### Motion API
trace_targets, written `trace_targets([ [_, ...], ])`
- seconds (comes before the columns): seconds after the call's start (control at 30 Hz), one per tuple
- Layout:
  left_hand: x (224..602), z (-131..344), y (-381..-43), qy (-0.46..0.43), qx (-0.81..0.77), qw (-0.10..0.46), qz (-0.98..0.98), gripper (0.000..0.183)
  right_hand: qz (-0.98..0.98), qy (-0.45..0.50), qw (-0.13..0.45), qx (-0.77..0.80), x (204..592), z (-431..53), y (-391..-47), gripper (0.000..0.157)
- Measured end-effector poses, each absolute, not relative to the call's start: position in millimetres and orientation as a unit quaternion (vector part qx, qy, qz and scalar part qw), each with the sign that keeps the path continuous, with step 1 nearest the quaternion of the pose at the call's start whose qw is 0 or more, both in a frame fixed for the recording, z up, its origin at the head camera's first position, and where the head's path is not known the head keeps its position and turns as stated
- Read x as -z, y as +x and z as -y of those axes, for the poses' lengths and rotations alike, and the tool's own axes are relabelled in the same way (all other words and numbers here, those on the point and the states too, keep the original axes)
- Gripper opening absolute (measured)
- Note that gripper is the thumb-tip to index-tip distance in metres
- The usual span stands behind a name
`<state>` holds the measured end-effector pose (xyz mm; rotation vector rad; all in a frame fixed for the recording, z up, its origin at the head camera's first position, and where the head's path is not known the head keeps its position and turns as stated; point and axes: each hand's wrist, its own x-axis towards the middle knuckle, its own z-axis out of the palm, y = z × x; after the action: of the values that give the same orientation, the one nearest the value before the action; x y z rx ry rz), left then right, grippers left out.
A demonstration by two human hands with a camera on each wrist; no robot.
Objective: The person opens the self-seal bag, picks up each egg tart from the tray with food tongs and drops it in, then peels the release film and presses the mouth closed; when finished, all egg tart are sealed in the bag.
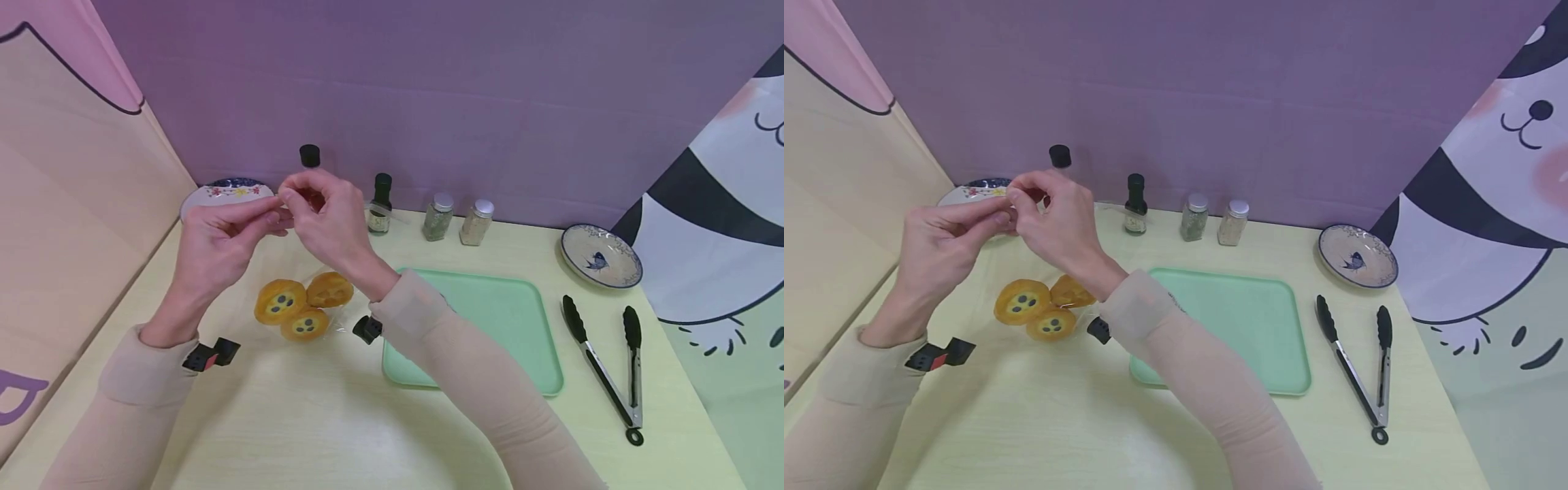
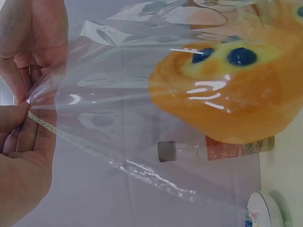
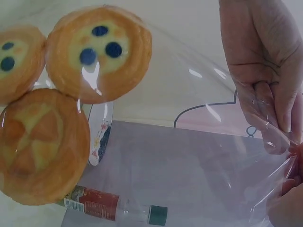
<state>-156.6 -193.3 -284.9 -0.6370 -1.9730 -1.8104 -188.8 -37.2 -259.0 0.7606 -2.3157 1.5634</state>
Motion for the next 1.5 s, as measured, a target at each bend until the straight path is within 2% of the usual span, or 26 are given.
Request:
trace_targets([
  [0.37, 283, 192, -157, -0.235, 0.652, 0.2, 0.693, 0.027, 0.781, 0.25, 0.129, -0.558, 260, 39, -189, 0.011],
  [0.7, 284, 187, -157, -0.203, 0.613, 0.206, 0.735, 0.026, 0.781, 0.263, 0.178, -0.537, 256, 28, -198, 0.011],
  [0.9, 285, 196, -155, -0.199, 0.665, 0.19, 0.694, 0.027, 0.758, 0.239, 0.213, -0.568, 256, 19, -211, 0.012],
  [1.5, 289, 209, -152, -0.165, 0.676, 0.2, 0.69, 0.026, 0.756, 0.194, 0.27, -0.564, 259, -71, -241, 0.015],
])
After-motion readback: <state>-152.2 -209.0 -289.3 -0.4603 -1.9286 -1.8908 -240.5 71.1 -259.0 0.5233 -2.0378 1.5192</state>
